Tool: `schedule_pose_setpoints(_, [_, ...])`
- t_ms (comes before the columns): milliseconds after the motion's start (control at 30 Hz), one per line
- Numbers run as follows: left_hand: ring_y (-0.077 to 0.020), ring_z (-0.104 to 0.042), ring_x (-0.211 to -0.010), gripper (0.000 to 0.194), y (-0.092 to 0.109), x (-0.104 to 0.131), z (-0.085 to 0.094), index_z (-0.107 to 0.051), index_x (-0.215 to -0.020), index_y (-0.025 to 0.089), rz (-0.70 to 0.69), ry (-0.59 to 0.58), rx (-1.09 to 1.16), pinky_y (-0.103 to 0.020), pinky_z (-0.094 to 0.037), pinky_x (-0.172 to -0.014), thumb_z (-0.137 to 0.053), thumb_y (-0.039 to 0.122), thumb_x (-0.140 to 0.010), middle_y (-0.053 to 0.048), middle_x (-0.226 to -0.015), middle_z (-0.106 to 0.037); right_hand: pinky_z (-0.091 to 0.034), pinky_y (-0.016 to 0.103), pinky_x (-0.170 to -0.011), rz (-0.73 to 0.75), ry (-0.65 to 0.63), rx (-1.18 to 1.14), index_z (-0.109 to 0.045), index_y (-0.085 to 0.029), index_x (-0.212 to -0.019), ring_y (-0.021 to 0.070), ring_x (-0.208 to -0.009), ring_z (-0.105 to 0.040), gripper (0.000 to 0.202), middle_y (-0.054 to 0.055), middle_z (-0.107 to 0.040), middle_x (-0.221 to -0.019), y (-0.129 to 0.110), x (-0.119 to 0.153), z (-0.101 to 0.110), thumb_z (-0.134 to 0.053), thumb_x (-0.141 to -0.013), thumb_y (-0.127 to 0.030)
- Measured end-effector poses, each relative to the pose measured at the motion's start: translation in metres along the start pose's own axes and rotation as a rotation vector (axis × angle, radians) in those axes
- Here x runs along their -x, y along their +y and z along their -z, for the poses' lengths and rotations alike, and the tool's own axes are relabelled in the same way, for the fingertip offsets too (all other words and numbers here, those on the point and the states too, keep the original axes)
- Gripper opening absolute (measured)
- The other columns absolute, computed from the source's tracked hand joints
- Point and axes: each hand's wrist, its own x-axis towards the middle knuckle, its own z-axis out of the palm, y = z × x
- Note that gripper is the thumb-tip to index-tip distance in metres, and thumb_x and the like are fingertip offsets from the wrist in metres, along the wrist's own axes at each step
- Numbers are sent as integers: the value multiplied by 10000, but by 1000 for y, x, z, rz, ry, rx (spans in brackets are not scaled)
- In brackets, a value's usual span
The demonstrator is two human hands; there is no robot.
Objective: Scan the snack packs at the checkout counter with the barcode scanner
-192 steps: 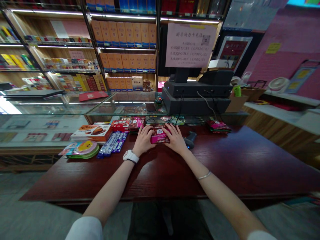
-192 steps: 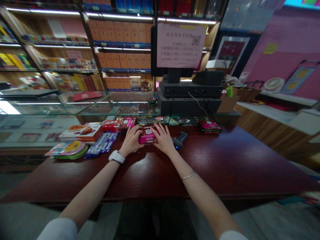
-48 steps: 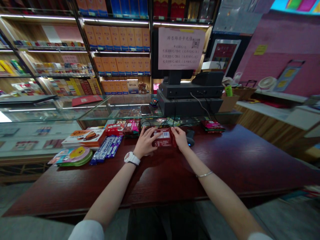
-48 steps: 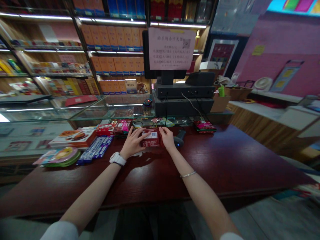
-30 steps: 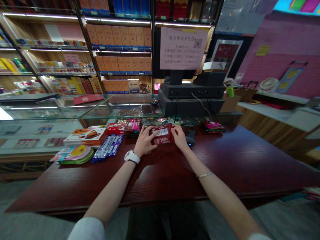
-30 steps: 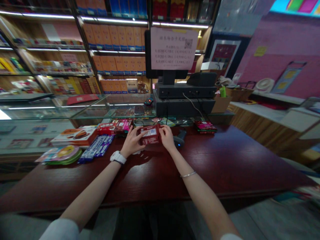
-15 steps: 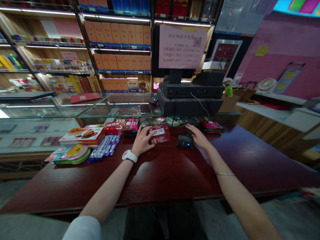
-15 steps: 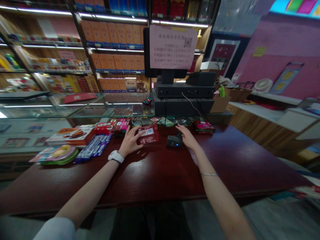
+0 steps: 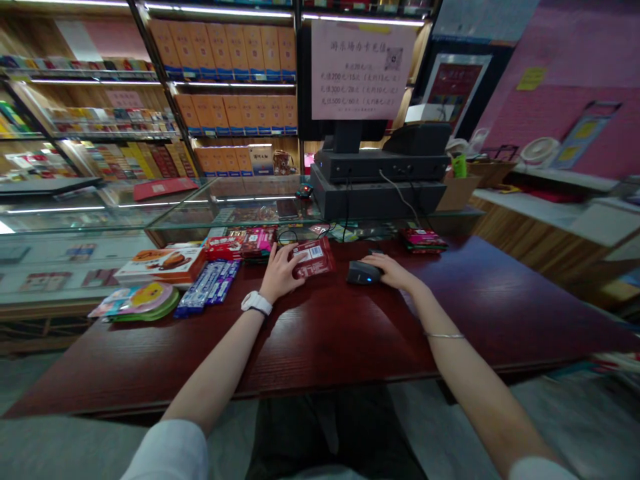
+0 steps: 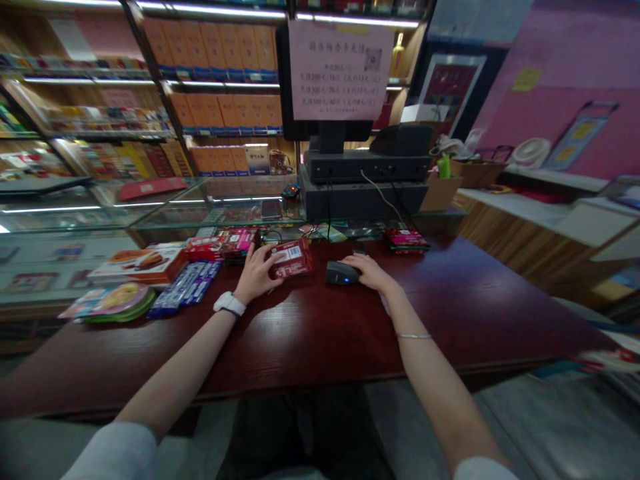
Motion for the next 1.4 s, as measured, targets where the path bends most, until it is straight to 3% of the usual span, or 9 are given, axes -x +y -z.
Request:
schedule_pose_setpoints(267, [-322,-470,-1312,532,-1,0,-1,-600,-1225,234,17,-14,-28,-607,-164,-1187,-707,332,-713,-143,-1403,-503,-423,481,-1018,54,26,-32,-591,-289,-1331,258,-1119,-570,633,52,-683,-1242,-34,-8,-7,-587,-720,-123])
schedule_pose_setpoints(400, [-327,-478,-1302,532,-3,0,-2,-609,-1216,207,5,0,-41,-599,-164,-1190,-709,328,-708,-162,-1400,-501,-445,462,-987,111,31,-40,-638,-270,-1266,252,-1025,-583,509,53,-699,-1202,-48,-10,-7,-601,-769,-168])
schedule_pose_setpoints(667, [-318,-475,-1303,516,-3,1,1,-604,-1207,227,17,7,-27,-593,-171,-1192,-700,308,-706,-137,-1402,-504,-413,472,-1024,164,39,15,-630,-216,-1180,259,-1062,-612,392,92,-676,-1144,-65,-12,-8,-652,-791,-254])
schedule_pose_setpoints(833, [-328,-476,-1298,514,-2,0,3,-605,-1207,226,30,21,-21,-597,-186,-1186,-699,302,-707,-135,-1395,-508,-487,358,-899,122,170,-77,-599,-210,-1179,248,-1044,-617,389,97,-631,-1153,-77,-9,-4,-648,-812,-326])
schedule_pose_setpoints(1000, [-314,-479,-1299,511,-2,1,2,-606,-1202,210,23,29,-55,-572,-191,-1191,-706,310,-711,-146,-1383,-514,-504,340,-819,62,310,-114,-622,-205,-964,233,-879,-631,369,71,-653,-949,-86,-7,9,-651,-816,-541])
schedule_pose_setpoints(1133, [-309,-480,-1302,498,-1,1,3,-608,-1186,220,41,33,-61,-566,-207,-1185,-708,310,-706,-141,-1388,-515,-507,340,-741,-29,410,-181,-610,-203,-886,228,-775,-626,444,54,-652,-805,-76,-3,23,-595,-814,-641])
schedule_pose_setpoints(1300, [-316,-477,-1304,492,0,1,3,-617,-1180,217,60,41,-64,-561,-234,-1175,-711,299,-705,-147,-1401,-506,-462,287,-568,-217,347,-401,-590,-189,-919,170,-547,-567,469,-9,-591,-601,-61,4,36,-571,-811,-645])
schedule_pose_setpoints(1400, [-320,-478,-1301,481,-1,1,1,-619,-1176,220,56,41,-74,-574,-206,-1186,-705,304,-711,-143,-1398,-510,-455,275,-562,-224,274,-456,-583,-178,-1019,158,-537,-556,489,-24,-585,-590,-66,3,37,-591,-802,-616])
